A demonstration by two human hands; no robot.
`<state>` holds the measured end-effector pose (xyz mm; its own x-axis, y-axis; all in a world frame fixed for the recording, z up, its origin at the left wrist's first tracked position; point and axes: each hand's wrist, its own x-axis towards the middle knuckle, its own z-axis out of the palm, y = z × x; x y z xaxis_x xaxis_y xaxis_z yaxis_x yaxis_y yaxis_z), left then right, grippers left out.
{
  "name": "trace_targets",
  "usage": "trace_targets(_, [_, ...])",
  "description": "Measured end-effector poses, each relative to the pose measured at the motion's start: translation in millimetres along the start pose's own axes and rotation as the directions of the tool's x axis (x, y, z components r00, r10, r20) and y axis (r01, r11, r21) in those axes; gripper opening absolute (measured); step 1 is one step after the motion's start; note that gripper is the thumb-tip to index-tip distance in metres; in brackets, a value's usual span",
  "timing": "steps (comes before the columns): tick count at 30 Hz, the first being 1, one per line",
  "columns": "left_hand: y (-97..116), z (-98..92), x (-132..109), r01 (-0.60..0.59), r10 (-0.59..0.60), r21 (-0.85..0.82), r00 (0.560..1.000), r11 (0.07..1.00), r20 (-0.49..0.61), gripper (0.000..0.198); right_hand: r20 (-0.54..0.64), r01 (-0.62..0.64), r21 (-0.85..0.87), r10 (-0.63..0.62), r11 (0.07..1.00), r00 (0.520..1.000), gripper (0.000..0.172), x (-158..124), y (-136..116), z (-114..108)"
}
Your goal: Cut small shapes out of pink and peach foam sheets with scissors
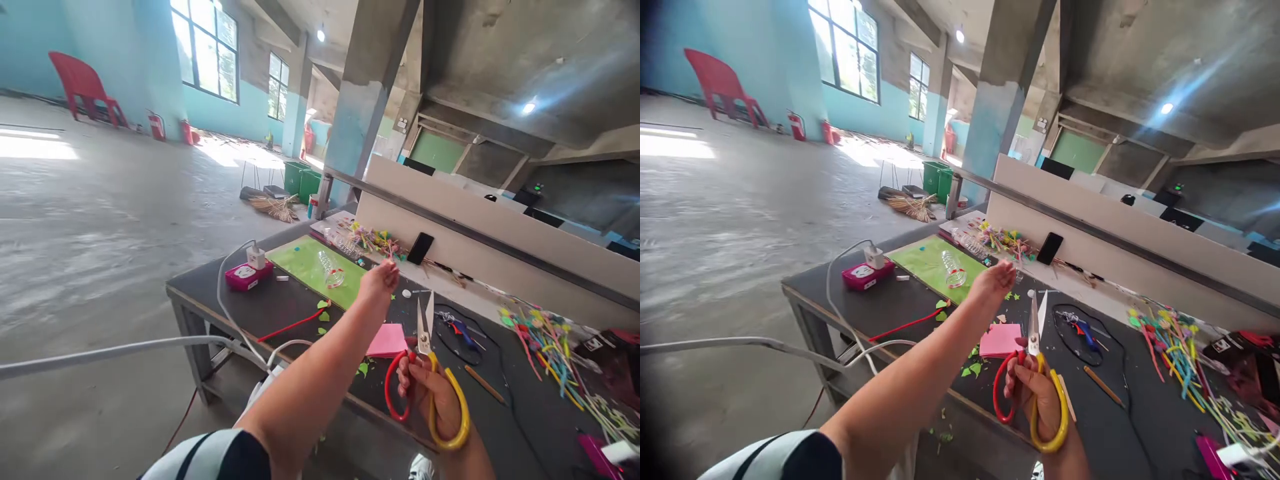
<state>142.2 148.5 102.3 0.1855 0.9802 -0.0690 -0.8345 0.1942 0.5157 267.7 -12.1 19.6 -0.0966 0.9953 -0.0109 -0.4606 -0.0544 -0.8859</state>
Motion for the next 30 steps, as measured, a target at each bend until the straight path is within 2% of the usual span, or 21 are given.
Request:
trace_targets(2, [-13.4,8.8,-13.8,0.079,-0.085,0.043,0.985,0.996,0.153,0.008,-0.021,0.044,-0.011,-0.044,0.999,0.999,0.026,-3.4,-1.0,-5.8])
trace_targets(4, [-19.5,2.8,-30.9,0.187,-0.22,0.139,0.932,0.973,0.288,0.014,-0.043,0.076,-0.03,-0.077,0.997,0.996,0.019,-7.3,-4.5,-10.5])
trace_targets(5, [-20.0,-4.7,-39.2,0.246,-0.306,0.204,0.885,0.947,0.352,0.015,-0.056,0.087,-0.038,-0.089,0.995,0.994,0.015,-9.4,-6.8,-11.8])
trace_targets(6, [-19.4,-14.0,-46.7,0.3,-0.421,0.316,0.788,0.9,0.449,0.015,-0.071,0.094,-0.043,-0.097,0.995,0.993,0.013,-11.3,-9.2,-12.3])
trace_targets(7, [-18.3,-24.0,-53.4,0.319,-0.483,0.381,0.72,0.868,0.499,0.014,-0.09,0.11,-0.048,-0.114,0.993,0.989,0.012,-13.1,-11.3,-12.0])
trace_targets(9, [-16.6,-42.3,-64.4,0.371,-0.565,0.435,0.64,0.821,0.521,0.012,-0.141,0.149,-0.071,-0.158,0.986,0.977,0.022,-15.8,-14.0,-8.9])
trace_targets(11, [-16.9,-54.6,-72.6,0.405,-0.612,0.464,0.597,0.788,0.519,0.011,-0.18,0.195,-0.132,-0.216,0.972,0.96,0.036,-17.8,-13.9,-3.7])
trace_targets(13, [-17.9,-60.2,-78.3,0.403,-0.614,0.468,0.597,0.786,0.517,0.011,-0.172,0.228,-0.204,-0.265,0.952,0.949,0.039,-19.6,-12.1,2.6])
trace_targets(16, [-16.0,-59.9,-82.8,0.332,-0.593,0.512,0.613,0.792,0.521,0.013,-0.156,0.243,-0.314,-0.303,0.918,0.94,0.039,-23.6,-10.2,12.6])
trace_targets(19, [-10.6,-56.3,-85.1,0.23,-0.584,0.595,0.627,0.77,0.515,0.015,-0.225,0.201,-0.396,-0.307,0.896,0.925,0.037,-29.3,-12.6,21.4])
trace_targets(22, [-7.7,-53.8,-87.0,0.136,-0.599,0.698,0.642,0.703,0.479,0.016,-0.239,0.204,-0.417,-0.323,0.886,0.916,0.034,-34.5,-17.3,25.3])
trace_targets(26, [-11.8,-53.8,-88.7,0.048,-0.628,0.812,0.66,0.582,0.412,0.018,-0.167,0.221,-0.484,-0.337,0.847,0.927,0.035,-38.9,-23.0,25.7])
trace_targets(30, [-18.7,-56.7,-88.7,-0.042,-0.654,0.879,0.651,0.474,0.384,0.019,-0.188,0.177,-0.571,-0.337,0.802,0.922,0.036,-39.0,-24.3,28.6])
